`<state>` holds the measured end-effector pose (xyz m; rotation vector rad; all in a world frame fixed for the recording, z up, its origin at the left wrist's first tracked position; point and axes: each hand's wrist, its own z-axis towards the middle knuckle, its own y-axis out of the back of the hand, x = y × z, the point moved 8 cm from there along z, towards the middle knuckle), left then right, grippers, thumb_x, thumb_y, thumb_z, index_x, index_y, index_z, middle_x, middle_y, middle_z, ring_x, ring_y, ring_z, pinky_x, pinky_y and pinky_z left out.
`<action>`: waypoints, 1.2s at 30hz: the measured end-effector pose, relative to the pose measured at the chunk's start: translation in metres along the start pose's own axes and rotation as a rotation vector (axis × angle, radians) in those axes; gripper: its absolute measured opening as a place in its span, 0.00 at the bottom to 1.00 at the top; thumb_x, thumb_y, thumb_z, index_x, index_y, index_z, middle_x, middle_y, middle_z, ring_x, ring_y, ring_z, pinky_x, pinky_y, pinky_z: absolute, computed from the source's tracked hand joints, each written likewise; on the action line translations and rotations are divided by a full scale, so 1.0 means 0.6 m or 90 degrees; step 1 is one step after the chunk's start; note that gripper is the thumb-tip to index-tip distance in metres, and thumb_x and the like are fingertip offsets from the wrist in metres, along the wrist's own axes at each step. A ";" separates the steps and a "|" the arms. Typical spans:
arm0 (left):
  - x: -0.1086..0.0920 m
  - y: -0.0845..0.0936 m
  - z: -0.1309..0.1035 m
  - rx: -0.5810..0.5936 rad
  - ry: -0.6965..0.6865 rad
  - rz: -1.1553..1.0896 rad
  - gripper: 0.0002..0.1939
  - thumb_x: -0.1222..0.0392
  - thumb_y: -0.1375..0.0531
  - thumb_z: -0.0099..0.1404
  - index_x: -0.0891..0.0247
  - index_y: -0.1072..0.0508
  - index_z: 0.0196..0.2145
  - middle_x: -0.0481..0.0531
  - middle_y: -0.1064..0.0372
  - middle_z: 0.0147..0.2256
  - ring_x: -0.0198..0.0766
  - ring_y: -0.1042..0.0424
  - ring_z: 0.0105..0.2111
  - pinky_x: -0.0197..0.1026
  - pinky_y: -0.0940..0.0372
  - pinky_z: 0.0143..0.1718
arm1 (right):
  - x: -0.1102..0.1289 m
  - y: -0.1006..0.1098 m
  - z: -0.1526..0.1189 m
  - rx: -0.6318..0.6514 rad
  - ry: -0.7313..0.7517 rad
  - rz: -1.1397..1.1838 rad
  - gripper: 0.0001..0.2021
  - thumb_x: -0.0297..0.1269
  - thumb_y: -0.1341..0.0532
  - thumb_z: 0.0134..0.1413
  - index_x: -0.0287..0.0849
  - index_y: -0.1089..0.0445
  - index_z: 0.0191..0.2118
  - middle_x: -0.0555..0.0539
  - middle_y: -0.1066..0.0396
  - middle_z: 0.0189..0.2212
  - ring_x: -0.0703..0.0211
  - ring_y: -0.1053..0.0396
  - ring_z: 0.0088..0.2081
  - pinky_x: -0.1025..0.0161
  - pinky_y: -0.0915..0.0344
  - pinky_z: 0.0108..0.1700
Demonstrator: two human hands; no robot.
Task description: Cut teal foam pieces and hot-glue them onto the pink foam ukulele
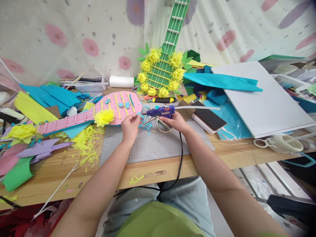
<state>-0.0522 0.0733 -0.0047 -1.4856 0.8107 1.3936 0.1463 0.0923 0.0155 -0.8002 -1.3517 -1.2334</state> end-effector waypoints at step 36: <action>0.020 -0.012 -0.006 0.037 0.024 0.049 0.06 0.60 0.35 0.47 0.65 0.26 0.23 0.47 0.30 0.21 0.35 0.30 0.22 0.44 0.30 0.33 | -0.002 0.024 -0.002 -0.082 -0.008 -0.001 0.21 0.56 0.35 0.38 0.42 0.35 0.23 0.55 0.42 0.14 0.69 0.47 0.18 0.66 0.47 0.22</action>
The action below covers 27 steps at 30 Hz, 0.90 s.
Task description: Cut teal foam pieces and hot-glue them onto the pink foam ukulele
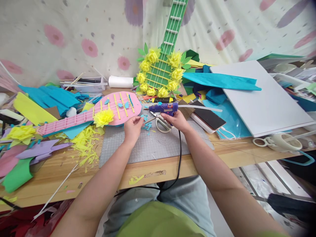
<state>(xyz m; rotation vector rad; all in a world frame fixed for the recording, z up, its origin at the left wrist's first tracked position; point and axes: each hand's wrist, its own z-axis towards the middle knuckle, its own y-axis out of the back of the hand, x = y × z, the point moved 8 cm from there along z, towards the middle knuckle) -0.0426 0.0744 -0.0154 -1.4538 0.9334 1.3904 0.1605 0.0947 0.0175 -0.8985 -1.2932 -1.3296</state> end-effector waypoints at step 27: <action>-0.022 0.006 0.016 0.080 0.127 -0.164 0.11 0.62 0.32 0.40 0.69 0.28 0.21 0.47 0.31 0.19 0.30 0.31 0.23 0.37 0.31 0.30 | -0.025 0.131 0.009 -0.309 -0.052 -0.451 0.24 0.55 0.36 0.40 0.40 0.34 0.36 0.42 0.29 0.36 0.52 0.33 0.39 0.58 0.39 0.40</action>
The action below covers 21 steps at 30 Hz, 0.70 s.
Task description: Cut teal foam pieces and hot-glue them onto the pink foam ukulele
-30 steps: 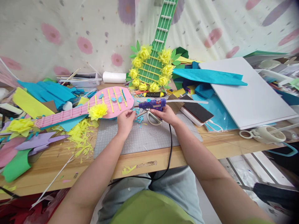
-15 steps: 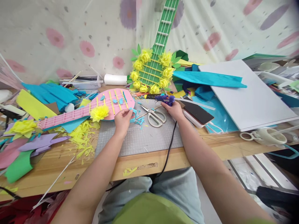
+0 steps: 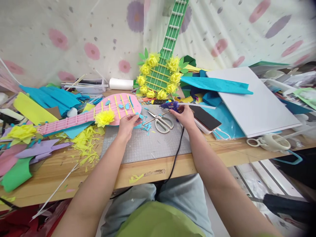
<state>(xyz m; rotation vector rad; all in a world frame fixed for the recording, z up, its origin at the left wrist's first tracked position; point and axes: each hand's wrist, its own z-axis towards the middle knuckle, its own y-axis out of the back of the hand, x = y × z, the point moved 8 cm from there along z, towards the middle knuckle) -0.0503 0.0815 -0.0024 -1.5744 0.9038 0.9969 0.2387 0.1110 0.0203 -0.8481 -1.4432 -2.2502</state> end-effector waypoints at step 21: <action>0.005 0.015 -0.032 0.231 -0.012 0.178 0.17 0.52 0.31 0.39 0.67 0.29 0.23 0.45 0.33 0.24 0.31 0.34 0.26 0.41 0.30 0.31 | 0.194 -0.182 -0.134 0.562 -0.036 0.711 0.11 0.36 0.32 0.36 0.40 0.30 0.30 0.54 0.32 0.24 0.69 0.34 0.27 0.67 0.37 0.34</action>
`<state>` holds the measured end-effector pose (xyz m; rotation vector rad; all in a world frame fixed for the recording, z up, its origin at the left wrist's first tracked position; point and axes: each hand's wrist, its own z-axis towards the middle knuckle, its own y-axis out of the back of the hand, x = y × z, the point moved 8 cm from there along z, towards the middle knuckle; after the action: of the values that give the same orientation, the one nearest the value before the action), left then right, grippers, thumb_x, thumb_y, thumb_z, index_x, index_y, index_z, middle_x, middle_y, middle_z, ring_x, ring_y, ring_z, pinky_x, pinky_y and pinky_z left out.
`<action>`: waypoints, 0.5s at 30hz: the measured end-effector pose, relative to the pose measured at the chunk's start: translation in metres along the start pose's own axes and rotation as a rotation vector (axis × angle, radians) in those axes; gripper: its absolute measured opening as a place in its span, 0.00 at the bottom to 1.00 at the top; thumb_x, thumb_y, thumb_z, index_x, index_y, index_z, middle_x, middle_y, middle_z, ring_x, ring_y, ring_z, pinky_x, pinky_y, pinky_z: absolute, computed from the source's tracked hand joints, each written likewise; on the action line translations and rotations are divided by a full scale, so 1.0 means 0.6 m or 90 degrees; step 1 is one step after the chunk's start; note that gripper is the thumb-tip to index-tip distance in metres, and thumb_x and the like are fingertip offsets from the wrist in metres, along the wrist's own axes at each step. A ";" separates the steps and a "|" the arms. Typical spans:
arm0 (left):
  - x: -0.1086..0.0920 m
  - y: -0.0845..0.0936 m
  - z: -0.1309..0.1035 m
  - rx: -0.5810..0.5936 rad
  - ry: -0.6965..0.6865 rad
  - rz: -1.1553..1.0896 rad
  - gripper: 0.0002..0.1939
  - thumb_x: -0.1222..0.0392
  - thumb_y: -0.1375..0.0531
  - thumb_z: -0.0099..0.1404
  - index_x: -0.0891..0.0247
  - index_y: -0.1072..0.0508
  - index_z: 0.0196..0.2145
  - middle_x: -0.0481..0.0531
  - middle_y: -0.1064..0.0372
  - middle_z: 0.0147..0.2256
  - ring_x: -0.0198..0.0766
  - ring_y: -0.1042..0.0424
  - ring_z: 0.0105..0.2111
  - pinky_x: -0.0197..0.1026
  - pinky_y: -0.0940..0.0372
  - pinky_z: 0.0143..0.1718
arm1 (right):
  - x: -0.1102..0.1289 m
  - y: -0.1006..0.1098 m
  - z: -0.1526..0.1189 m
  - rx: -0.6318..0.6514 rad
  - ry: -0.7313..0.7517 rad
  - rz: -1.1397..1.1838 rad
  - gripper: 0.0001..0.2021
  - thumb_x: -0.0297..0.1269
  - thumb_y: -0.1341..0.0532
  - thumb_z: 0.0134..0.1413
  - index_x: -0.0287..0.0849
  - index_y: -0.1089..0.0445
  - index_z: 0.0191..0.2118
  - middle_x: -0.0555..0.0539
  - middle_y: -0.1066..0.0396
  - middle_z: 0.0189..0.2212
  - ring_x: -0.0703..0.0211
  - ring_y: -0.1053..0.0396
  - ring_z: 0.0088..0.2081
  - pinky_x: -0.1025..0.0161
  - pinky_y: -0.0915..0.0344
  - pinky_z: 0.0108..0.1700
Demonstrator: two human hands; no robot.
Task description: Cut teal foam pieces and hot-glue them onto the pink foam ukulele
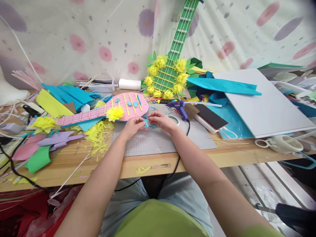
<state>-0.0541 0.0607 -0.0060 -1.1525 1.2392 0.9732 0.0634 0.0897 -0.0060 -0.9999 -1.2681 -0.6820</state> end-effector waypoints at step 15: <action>0.007 -0.005 0.005 0.004 0.017 0.001 0.15 0.53 0.31 0.41 0.67 0.27 0.22 0.46 0.34 0.23 0.31 0.35 0.25 0.41 0.30 0.29 | -0.007 -0.009 -0.007 0.060 -0.001 0.006 0.12 0.38 0.30 0.36 0.40 0.29 0.30 0.54 0.30 0.25 0.70 0.35 0.25 0.68 0.37 0.31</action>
<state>-0.0500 0.0630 -0.0096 -1.1623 1.2645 0.9573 0.0594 0.0831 -0.0089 -0.9285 -1.2841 -0.6101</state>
